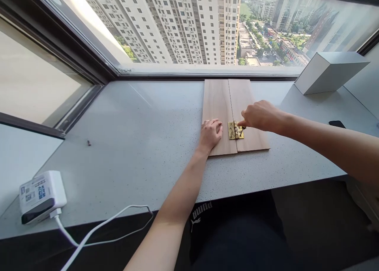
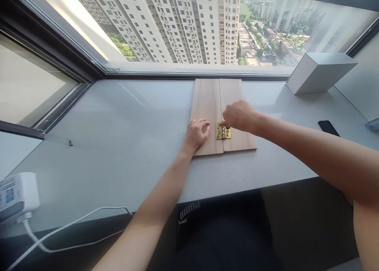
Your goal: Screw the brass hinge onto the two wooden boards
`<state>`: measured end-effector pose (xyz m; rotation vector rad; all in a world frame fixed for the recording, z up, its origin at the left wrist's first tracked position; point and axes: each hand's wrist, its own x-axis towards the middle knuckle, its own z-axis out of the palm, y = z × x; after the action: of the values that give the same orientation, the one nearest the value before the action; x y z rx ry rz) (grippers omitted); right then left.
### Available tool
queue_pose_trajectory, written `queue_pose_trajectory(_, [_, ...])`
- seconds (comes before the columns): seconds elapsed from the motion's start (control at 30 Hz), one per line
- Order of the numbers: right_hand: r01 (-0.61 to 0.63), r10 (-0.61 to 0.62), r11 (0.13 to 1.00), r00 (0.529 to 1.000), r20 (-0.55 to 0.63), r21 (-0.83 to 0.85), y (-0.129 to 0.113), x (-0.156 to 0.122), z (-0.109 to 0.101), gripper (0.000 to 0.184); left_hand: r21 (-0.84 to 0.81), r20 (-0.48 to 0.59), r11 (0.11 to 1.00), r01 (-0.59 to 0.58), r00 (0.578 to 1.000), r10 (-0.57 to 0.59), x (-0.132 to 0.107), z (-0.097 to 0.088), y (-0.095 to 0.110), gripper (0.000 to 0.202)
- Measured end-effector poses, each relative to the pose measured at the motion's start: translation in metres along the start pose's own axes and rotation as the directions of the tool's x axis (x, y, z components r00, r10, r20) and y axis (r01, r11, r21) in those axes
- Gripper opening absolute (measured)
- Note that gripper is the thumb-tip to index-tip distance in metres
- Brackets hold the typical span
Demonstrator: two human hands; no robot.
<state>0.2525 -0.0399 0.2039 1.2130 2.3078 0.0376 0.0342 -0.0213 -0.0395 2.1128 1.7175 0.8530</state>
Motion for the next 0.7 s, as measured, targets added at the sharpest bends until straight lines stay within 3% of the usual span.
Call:
queue_pose_trajectory(0.07, [-0.008,0.008,1.0,1.0,-0.017,-0.021,-0.003,-0.002,-0.001,0.065,0.004,0.002,1.0,0.001,1.0,-0.001,0.0,0.0,0.0,0.032])
queue_pose_trajectory(0.17, [-0.008,0.009,0.998,1.0,-0.026,0.059,-0.003,-0.006,0.0,0.051,0.008,0.001,1.0,0.008,1.0,-0.008,0.001,0.001,0.001,0.03])
queue_pose_trajectory(0.33, [0.013,-0.02,0.983,0.999,0.036,0.181,0.004,-0.007,0.0,0.047,0.004,-0.007,1.0,0.015,1.0,-0.015,0.001,0.0,0.004,0.03])
queue_pose_trajectory(0.47, [0.03,-0.032,0.995,0.999,0.021,0.093,0.004,-0.002,-0.005,0.045,0.009,0.009,1.0,0.022,1.0,-0.022,0.001,0.0,0.005,0.03])
queue_pose_trajectory(0.6, [-0.007,0.008,0.998,1.0,0.026,-0.065,-0.004,0.002,-0.011,0.059,0.006,-0.002,1.0,0.027,1.0,-0.027,0.001,0.0,0.006,0.028])
queue_pose_trajectory(0.7, [-0.027,0.027,0.998,1.0,-0.004,-0.061,-0.009,0.001,-0.011,0.06,0.003,-0.011,1.0,0.03,1.0,-0.03,0.001,0.001,0.006,0.028])
